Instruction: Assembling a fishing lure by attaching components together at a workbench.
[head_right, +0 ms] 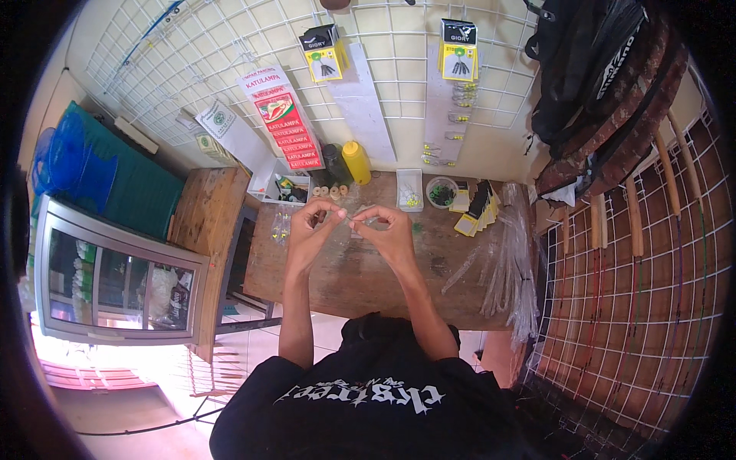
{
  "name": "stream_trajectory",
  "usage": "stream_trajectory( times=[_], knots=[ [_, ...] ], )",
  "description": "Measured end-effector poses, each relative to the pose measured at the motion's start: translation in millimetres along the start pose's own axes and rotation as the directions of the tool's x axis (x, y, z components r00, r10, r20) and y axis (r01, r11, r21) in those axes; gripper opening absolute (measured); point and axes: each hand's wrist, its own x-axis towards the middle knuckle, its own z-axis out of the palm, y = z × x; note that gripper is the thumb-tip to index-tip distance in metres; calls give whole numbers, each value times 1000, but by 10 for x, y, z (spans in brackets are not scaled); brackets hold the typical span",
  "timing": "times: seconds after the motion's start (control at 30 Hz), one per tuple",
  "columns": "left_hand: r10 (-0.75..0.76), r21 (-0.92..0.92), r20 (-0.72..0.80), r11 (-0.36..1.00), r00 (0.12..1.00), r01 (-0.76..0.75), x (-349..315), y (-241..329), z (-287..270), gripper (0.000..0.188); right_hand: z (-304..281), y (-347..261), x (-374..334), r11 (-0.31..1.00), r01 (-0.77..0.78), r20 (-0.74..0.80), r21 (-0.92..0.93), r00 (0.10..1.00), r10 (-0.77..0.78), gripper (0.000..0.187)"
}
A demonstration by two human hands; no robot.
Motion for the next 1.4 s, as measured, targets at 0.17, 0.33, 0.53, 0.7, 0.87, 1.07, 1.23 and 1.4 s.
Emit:
stream_trajectory(
  times=[0.17,0.33,0.53,0.7,0.87,1.07,1.23,1.4],
  knots=[
    [27,33,28,999,999,-28,27,-16,9,13,59,41,8,903,230,-106,-362,953,-285,12],
    [-91,-336,-119,941,989,46,-68,-64,83,25,70,-1,4,999,49,-148,-17,988,-51,14],
    [-113,-439,193,878,975,188,-30,-212,103,23,35,-13,-15,995,65,-95,71,994,-59,14],
    [-94,-438,275,874,957,211,52,-191,25,17,-57,20,3,984,4,37,177,999,-10,14],
    [-36,-412,418,883,908,225,165,-197,-49,21,-81,35,-4,953,-103,164,286,985,57,12],
    [12,-384,471,903,882,192,240,-190,-57,22,-118,46,17,945,-164,221,283,970,103,11],
    [84,-386,557,907,826,168,324,-283,-49,22,-154,-16,-7,912,-257,310,320,938,156,14],
    [113,-415,589,892,800,180,343,-335,-14,21,-167,0,-27,895,-277,344,350,927,152,17]
  ],
)
